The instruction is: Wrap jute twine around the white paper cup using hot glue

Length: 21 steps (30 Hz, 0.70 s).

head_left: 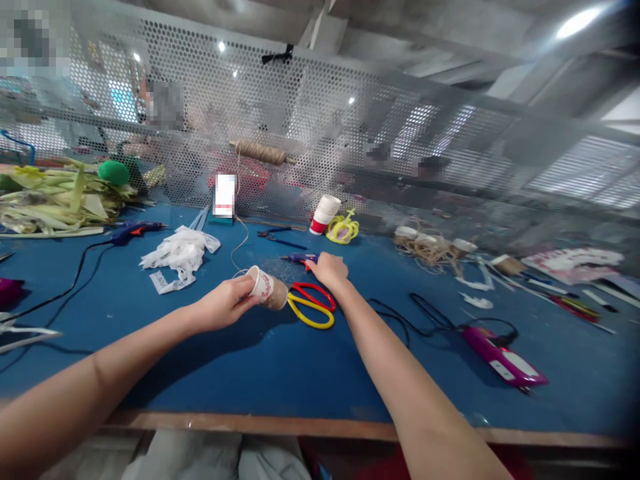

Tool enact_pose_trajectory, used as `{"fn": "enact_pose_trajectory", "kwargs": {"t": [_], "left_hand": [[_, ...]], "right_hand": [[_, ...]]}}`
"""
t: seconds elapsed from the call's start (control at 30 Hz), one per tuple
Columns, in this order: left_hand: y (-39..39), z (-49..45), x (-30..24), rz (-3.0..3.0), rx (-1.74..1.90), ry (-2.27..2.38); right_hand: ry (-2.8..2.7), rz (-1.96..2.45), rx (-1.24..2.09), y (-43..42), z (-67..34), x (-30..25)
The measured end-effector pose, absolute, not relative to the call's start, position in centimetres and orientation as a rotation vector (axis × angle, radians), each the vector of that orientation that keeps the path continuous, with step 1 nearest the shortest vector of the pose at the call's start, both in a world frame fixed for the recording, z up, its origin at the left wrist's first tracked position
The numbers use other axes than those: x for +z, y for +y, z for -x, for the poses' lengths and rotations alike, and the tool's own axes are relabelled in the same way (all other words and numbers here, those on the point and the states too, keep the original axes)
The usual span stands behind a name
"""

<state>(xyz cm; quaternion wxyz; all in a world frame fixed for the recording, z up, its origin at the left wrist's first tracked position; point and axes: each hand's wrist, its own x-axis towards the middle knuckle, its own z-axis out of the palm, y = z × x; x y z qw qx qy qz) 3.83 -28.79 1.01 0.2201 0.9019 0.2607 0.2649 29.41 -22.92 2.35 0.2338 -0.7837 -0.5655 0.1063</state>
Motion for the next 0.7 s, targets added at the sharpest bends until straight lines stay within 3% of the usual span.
{"fn": "enact_pose_trajectory", "kwargs": {"t": [0.13,0.23,0.33,0.5,0.7], "left_hand": [[-29.3,-4.0,1.0,-2.473,0.701,0.639],[-29.7,-4.2,0.9,-2.46,0.664,0.587],[-30.1,-4.2,1.0,-2.479,0.621,0.554],[-30.4,-4.0,1.7,-2.469,0.598,0.522],[-29.7,-3.9,1.6,-2.095,0.655,0.598]], "right_hand": [[-1.881,1.888,0.44,-25.3,-25.6,5.4],[-2.273,1.352,1.036,-27.0,-23.0,7.3],[-2.308,1.169,1.321,-27.8,-21.8,7.7],[-1.791,1.177,1.473,-28.3,-22.0,6.4],[-1.386,1.064,1.222,-30.0,-23.4,6.5]]}}
